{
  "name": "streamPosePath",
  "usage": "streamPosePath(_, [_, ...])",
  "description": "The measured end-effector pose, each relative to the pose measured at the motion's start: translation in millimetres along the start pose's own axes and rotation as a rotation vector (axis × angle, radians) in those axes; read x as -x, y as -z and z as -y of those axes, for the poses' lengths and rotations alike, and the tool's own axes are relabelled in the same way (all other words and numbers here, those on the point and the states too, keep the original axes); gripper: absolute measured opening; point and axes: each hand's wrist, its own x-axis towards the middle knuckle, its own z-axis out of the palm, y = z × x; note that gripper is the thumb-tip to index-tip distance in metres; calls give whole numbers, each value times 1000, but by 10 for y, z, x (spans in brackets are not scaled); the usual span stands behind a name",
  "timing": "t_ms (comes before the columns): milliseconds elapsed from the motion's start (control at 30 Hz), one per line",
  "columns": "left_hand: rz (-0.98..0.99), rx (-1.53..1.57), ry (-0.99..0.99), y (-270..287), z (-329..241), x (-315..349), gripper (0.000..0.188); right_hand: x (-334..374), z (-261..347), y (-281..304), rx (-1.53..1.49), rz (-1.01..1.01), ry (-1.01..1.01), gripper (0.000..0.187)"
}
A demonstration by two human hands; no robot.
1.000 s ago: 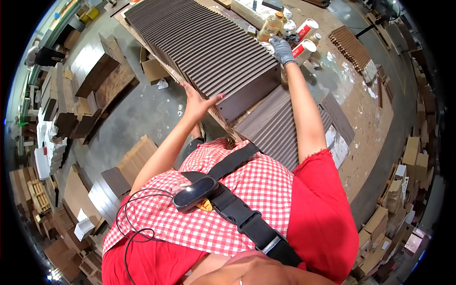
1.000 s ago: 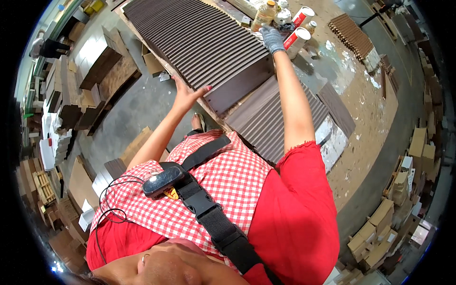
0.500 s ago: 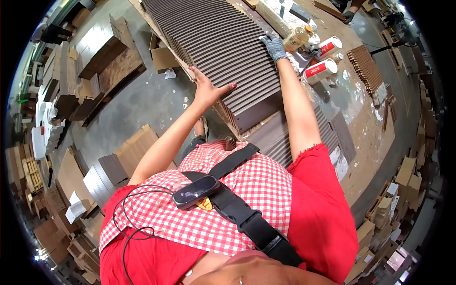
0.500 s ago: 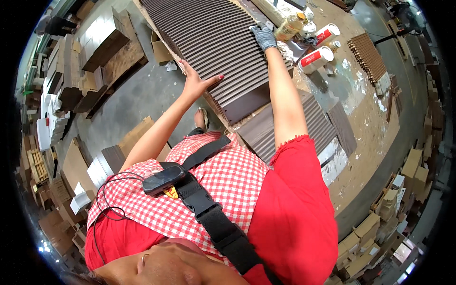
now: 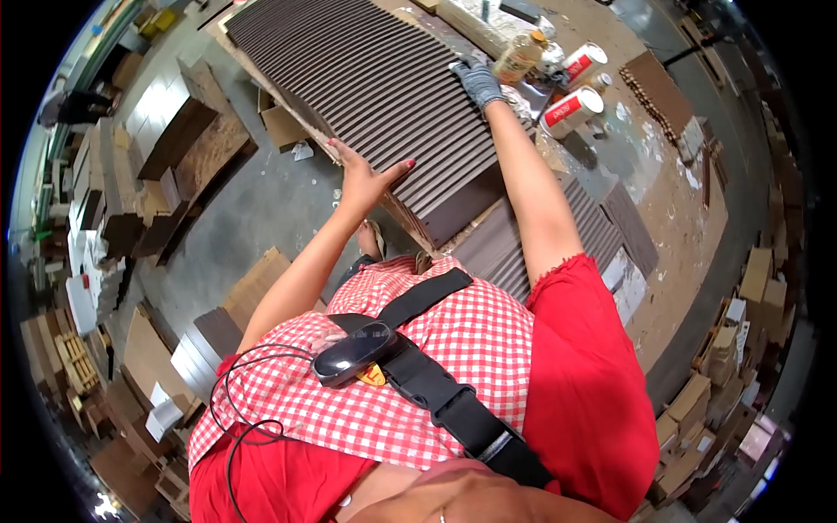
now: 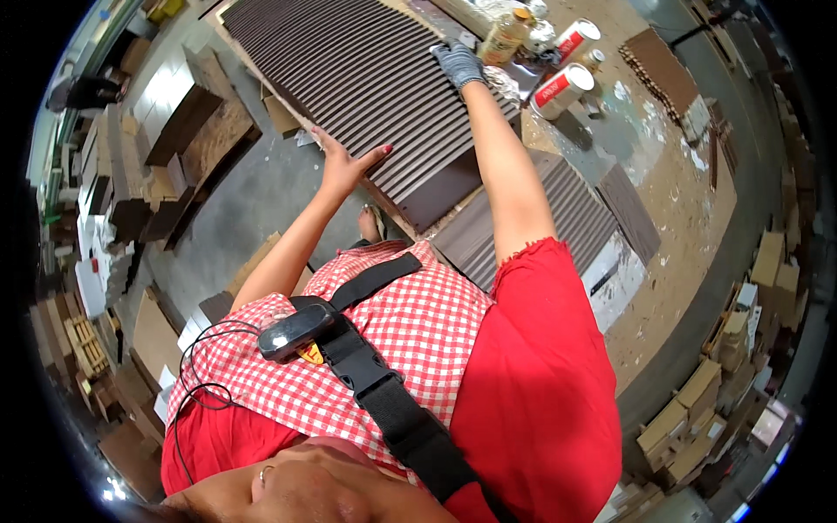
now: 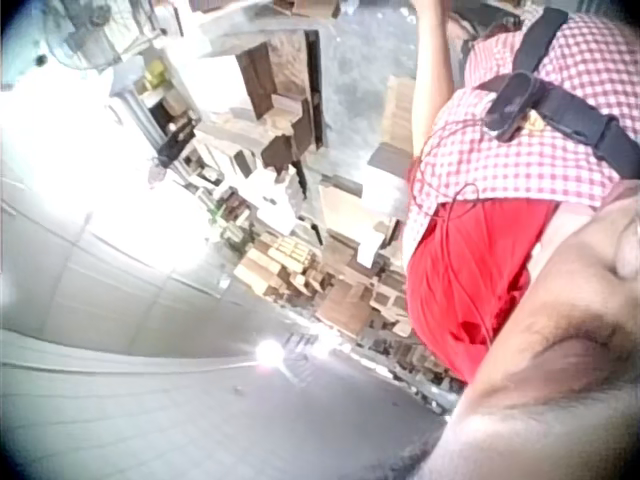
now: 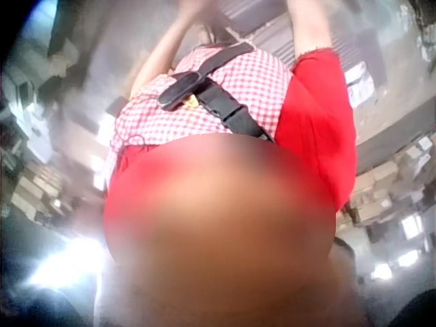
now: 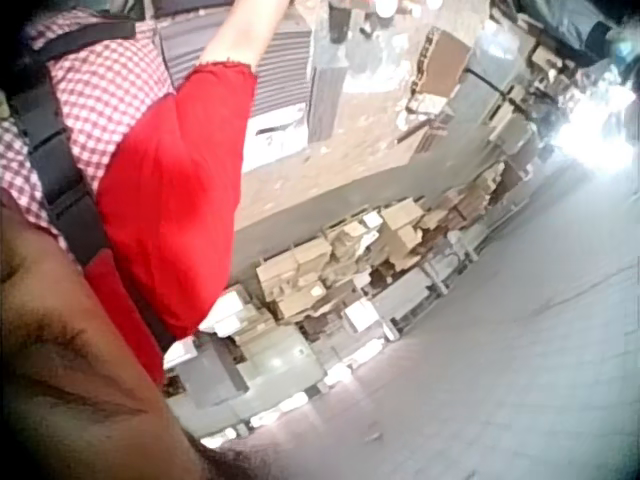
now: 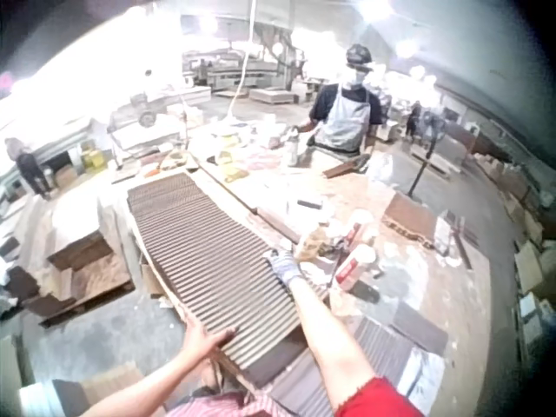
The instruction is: The person arranges grooved wood panels on a workbench by hand, picking them up from a stack and placing them side-by-side to form a continuous row.
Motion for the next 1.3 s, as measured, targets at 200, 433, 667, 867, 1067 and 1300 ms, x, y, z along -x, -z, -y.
streamPosePath(200, [-15, 6, 2, 124, 70, -135, 141, 109, -118, 350, -400, -244, 153, 43])
streamPosePath(433, [-223, -189, -400, 215, -413, 111, 111, 1708, -667, 1670, -683, -399, 46, 27])
streamPosePath(667, [573, 45, -421, -474, -643, 516, 75, 3074, -516, 1642, -1216, -631, -281, 29])
streamPosePath(867, [606, -145, -387, -806, -546, 717, 100, 3396, -367, 1185, -1078, -508, -264, 29])
streamPosePath(1067, [612, -284, -337, -684, -538, 661, 95, 3358, -240, 1036, -1083, -531, -139, 30])
streamPosePath(1300, [648, -239, -345, -743, -410, 574, 99, 3354, -274, 994, -1087, -561, -152, 29])
